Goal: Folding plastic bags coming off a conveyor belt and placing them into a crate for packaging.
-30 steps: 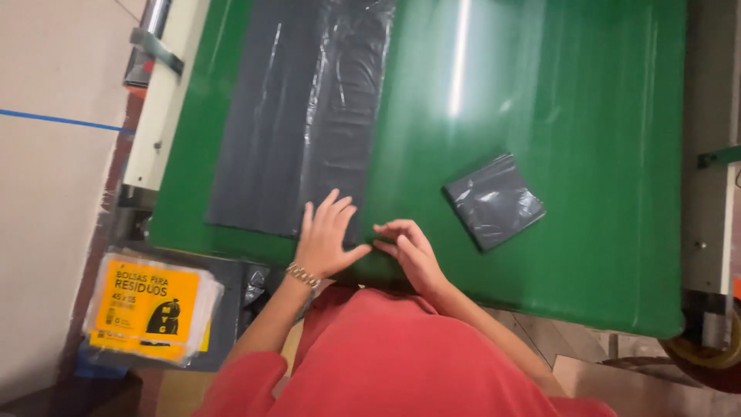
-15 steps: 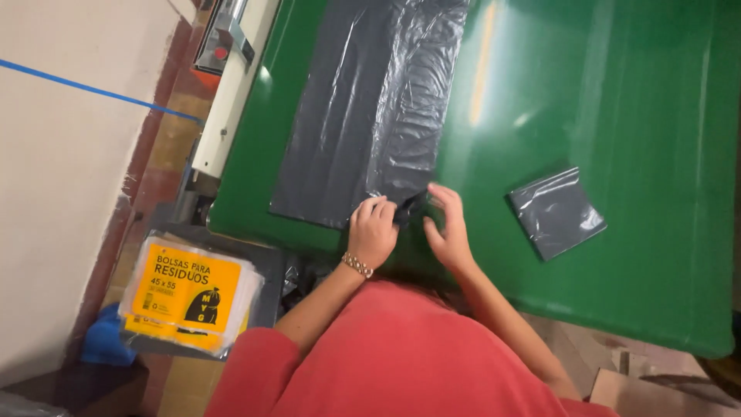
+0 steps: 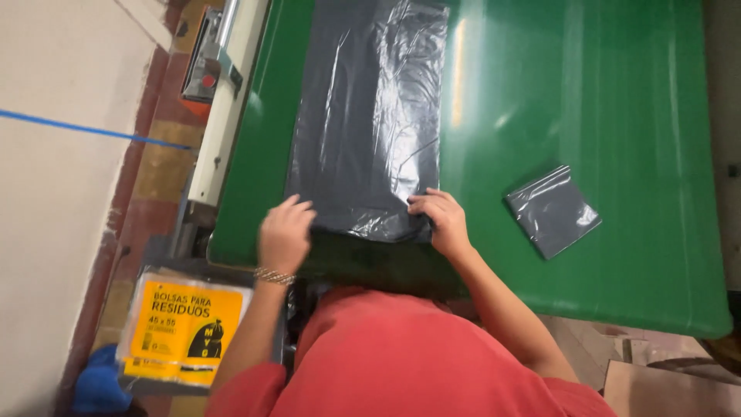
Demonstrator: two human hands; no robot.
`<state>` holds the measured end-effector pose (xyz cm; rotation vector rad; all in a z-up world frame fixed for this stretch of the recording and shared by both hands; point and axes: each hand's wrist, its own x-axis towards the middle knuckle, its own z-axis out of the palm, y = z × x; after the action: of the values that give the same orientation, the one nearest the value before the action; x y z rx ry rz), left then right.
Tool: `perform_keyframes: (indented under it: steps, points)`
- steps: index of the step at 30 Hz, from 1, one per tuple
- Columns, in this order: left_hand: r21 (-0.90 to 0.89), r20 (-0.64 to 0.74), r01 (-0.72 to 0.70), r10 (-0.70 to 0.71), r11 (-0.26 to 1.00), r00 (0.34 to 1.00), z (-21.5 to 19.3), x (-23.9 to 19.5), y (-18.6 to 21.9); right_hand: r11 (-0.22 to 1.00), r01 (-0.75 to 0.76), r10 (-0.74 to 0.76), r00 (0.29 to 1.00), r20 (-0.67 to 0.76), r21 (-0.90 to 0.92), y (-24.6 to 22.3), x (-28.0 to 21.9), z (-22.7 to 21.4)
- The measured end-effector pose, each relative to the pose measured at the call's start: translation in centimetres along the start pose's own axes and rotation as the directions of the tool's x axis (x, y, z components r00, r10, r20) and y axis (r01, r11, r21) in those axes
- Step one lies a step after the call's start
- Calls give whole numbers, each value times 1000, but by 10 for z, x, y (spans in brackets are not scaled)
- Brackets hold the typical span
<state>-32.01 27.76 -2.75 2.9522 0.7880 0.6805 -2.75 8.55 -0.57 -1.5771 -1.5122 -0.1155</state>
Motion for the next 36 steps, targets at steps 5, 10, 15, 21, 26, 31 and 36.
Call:
perform_keyframes:
  steps: [5, 10, 15, 21, 26, 31, 36]
  points:
    - [-102, 43, 18, -14, 995, 999, -40, -15, -42, 1000, -22, 22, 1000, 15, 3, -28, 5, -26]
    - [-554, 145, 120, -46, 824, 988, -139, 28, -2, 972, -228, 201, 927, 318, 51, -41, -19, -70]
    - [-699, 294, 278, -90, 659, 952, -115, 80, -20, 697, -699, 591, 685, 427, 156, -10, -12, -78]
    - [-688, 249, 346, -240, 638, 938, -21, 224, -59, 445, -727, 758, 617, 212, 523, 79, 111, -43]
    - [-595, 382, 592, -457, 543, 803, 113, 319, -107, 308, -724, 886, 455, 92, 617, 206, 171, 10]
    - [-515, 600, 786, -512, 341, 615, 137, 311, -117, 205, -809, 948, 304, 94, 550, 312, 160, 56]
    - [-447, 707, 831, -438, 331, 555, 37, 242, -72, 322, -857, 913, 394, 108, 403, 211, 130, 5]
